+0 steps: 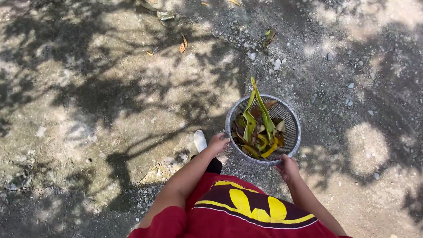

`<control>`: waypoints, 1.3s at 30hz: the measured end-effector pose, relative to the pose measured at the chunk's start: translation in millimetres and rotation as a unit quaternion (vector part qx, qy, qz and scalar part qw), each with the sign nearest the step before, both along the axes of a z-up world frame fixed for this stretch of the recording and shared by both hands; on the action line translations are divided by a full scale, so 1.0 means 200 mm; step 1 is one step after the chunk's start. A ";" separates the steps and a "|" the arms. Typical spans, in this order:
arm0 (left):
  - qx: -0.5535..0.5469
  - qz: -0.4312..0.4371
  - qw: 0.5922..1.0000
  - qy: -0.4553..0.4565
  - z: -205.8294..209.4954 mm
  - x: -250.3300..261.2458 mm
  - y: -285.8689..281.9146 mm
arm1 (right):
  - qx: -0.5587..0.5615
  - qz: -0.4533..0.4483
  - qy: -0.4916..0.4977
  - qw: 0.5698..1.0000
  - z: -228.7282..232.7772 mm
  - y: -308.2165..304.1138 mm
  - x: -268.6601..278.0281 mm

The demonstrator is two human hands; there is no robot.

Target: Collect dry leaves and plant debris from the ground and place them into a basket for disposal or composting.

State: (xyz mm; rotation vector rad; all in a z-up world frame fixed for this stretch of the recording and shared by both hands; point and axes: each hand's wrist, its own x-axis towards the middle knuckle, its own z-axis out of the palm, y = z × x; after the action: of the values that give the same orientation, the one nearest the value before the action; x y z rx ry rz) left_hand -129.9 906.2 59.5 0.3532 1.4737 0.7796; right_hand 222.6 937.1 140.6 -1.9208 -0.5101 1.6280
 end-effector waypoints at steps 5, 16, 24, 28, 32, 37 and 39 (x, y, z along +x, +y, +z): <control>0.023 -0.069 0.980 0.184 -0.01 -0.60 0.54 | -0.036 -0.124 -0.040 0.991 -0.10 0.44 0.02; -0.146 -0.286 0.836 0.444 -0.08 -1.51 0.92 | -0.072 -0.362 -0.044 0.929 -0.54 0.98 0.45; -0.196 -0.198 0.889 0.363 0.04 -1.43 1.45 | -0.120 -0.317 -0.056 0.939 -0.50 1.92 0.36; -0.187 -0.046 0.921 0.340 0.09 -1.32 1.91 | -0.120 -0.263 -0.052 0.956 -0.52 2.56 0.24; -0.164 -0.052 0.940 0.296 0.09 -1.25 2.26 | -0.093 -0.190 -0.095 0.973 -0.45 3.12 -0.01; -0.264 -0.163 0.909 0.277 -0.07 -1.40 2.57 | -0.040 -0.156 -0.065 0.985 -0.36 3.76 -0.37; -0.273 -0.269 0.879 0.285 -0.14 -1.52 2.71 | -0.051 -0.149 -0.063 0.985 -0.33 3.98 -0.50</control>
State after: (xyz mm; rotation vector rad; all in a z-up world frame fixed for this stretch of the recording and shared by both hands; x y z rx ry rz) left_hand -434.3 1448.0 32.3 0.5506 1.9382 -0.2310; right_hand 122.8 1732.3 74.3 -2.0720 -0.1780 1.3703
